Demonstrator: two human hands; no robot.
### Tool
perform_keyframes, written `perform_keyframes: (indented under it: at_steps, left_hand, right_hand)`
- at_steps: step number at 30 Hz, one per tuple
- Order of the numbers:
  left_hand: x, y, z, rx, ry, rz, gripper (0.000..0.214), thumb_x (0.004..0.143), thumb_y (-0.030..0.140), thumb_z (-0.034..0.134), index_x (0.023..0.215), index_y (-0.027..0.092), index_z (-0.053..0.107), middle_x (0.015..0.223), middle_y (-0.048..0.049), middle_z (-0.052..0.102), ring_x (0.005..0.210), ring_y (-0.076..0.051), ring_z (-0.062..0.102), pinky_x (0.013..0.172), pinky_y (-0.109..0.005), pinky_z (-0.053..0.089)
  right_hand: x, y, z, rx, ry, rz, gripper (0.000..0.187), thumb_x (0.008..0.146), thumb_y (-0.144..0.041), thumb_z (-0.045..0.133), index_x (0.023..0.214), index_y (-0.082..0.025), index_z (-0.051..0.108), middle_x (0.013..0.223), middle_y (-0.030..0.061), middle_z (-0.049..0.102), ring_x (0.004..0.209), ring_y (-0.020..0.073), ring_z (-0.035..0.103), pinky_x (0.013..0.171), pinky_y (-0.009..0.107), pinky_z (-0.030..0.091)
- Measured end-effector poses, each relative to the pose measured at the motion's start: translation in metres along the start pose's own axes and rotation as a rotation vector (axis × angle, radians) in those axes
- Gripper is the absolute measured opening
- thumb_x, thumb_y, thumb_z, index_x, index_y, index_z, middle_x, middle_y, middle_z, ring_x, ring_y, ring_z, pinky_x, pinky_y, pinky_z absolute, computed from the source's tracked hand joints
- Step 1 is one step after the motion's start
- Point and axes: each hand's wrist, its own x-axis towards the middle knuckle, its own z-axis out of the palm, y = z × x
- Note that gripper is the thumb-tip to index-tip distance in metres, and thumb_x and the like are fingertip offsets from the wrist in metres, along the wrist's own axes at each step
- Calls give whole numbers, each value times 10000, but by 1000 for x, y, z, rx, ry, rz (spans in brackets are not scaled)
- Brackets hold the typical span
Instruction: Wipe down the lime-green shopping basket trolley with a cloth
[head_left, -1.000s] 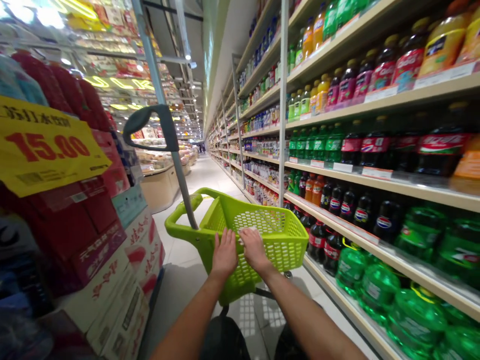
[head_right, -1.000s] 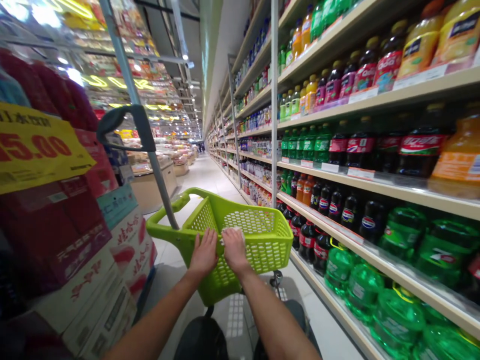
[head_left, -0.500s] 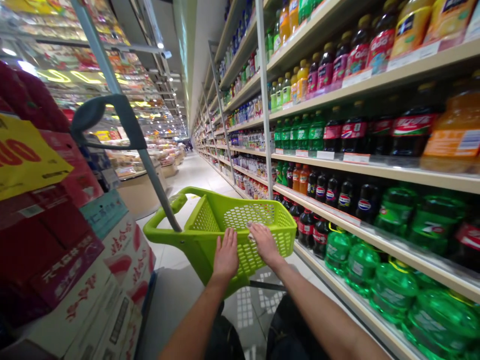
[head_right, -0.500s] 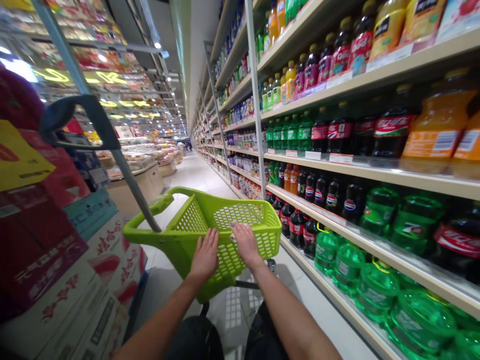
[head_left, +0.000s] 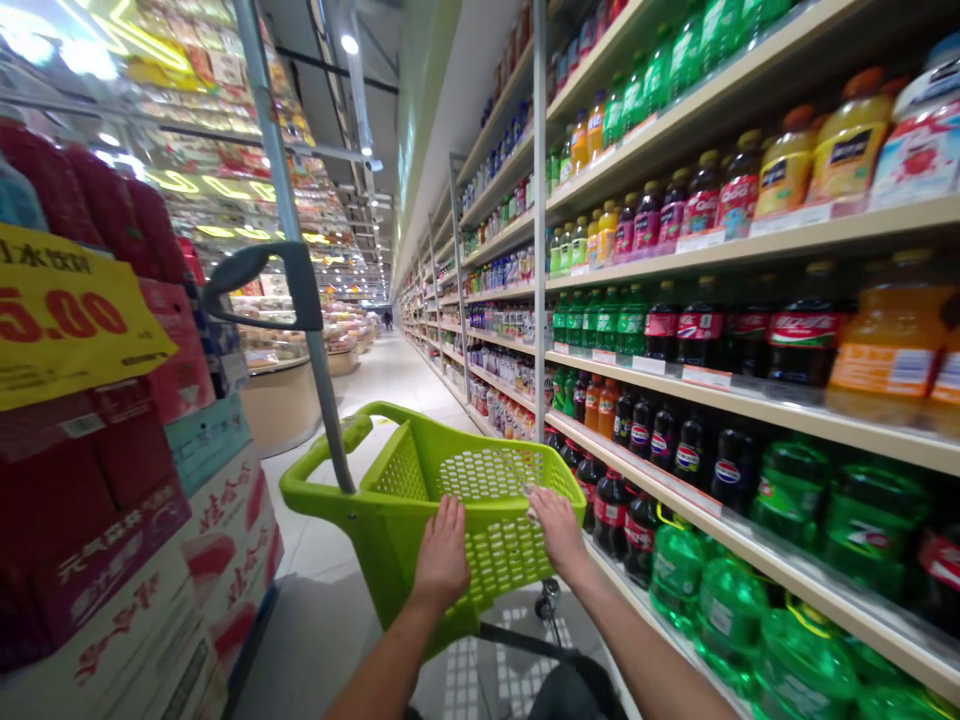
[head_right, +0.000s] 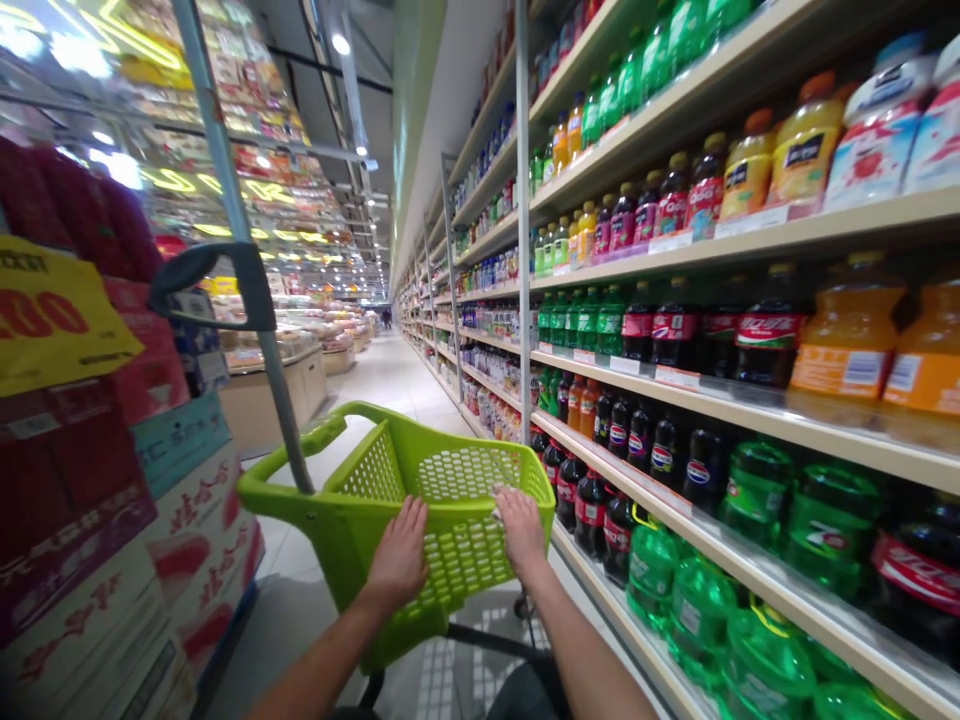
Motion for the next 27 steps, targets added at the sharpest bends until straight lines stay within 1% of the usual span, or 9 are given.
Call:
perform_keyframes:
  at_steps: [3,4,6,9,11,15,20,25,27]
  left_hand:
    - [2,-1,-7,-14,-13,-9,721,625,199,420,1315,35,292,1409,-130,247,1312,-250,150,1054,-398,197]
    - [3,-1,-9,-16,-15,-13,720,623,209,426,1309,30,303,1400,-138,267,1308,-253,167,1056,-399,190]
    - [4,1,-12,-17,-14,-29,710,624,222,431,1298,26,322,1384,-150,299,1301,-259,191,1057,-413,180]
    - [4,3,-11,6,-2,-43,698,627,199,429,1300,48,325,1381,-156,302,1301,-270,187,1049,-461,159]
    - [1,4,-10,41,9,-22,697,624,166,432,1303,53,317,1381,-168,296,1303,-275,177,1049,-479,120]
    - [-2,2,-13,42,59,16,673,620,138,444,1281,67,343,1349,-177,350,1282,-275,229,1050,-468,85]
    - [5,-3,-21,-52,91,51,503,630,159,462,1132,128,480,1125,-124,533,1104,-245,433,1032,-458,149]
    - [4,-7,-17,-144,123,66,448,647,182,478,1095,160,478,1115,-101,533,1094,-233,437,1041,-481,104]
    - [1,-8,-15,-152,124,64,423,652,184,476,1075,166,483,1112,-98,538,1098,-232,436,1041,-494,89]
  right_hand:
    - [0,28,-13,-72,-2,215,459,776,-35,337,1130,-221,564,1195,86,535,1120,232,458,942,464,292]
    - [0,33,-15,-86,-8,245,457,775,-39,336,1125,-219,567,1187,89,540,1113,232,464,940,460,296]
    - [0,33,-16,-77,-20,201,464,759,-28,341,1123,-202,570,1183,85,544,1120,220,458,949,429,299]
    - [-2,17,-12,-11,-10,41,488,714,7,357,1099,-187,585,1186,66,545,1136,196,446,966,376,294]
    - [-4,10,-12,19,-18,1,476,706,7,370,1063,-202,606,1164,54,563,1119,195,463,961,374,297]
    - [-5,21,-29,49,-105,6,466,712,-5,378,1062,-218,600,1147,40,575,1113,185,468,970,398,271]
    - [-1,44,-42,48,-83,179,394,762,-105,412,1106,-220,565,1165,68,559,1074,188,491,959,429,269]
    - [-13,43,-37,61,-95,115,397,729,-48,407,1041,-188,608,1112,44,594,1076,144,487,945,302,317]
    - [-24,43,-39,61,-99,100,411,725,-36,402,1054,-182,601,1117,41,591,1077,139,485,946,288,315]
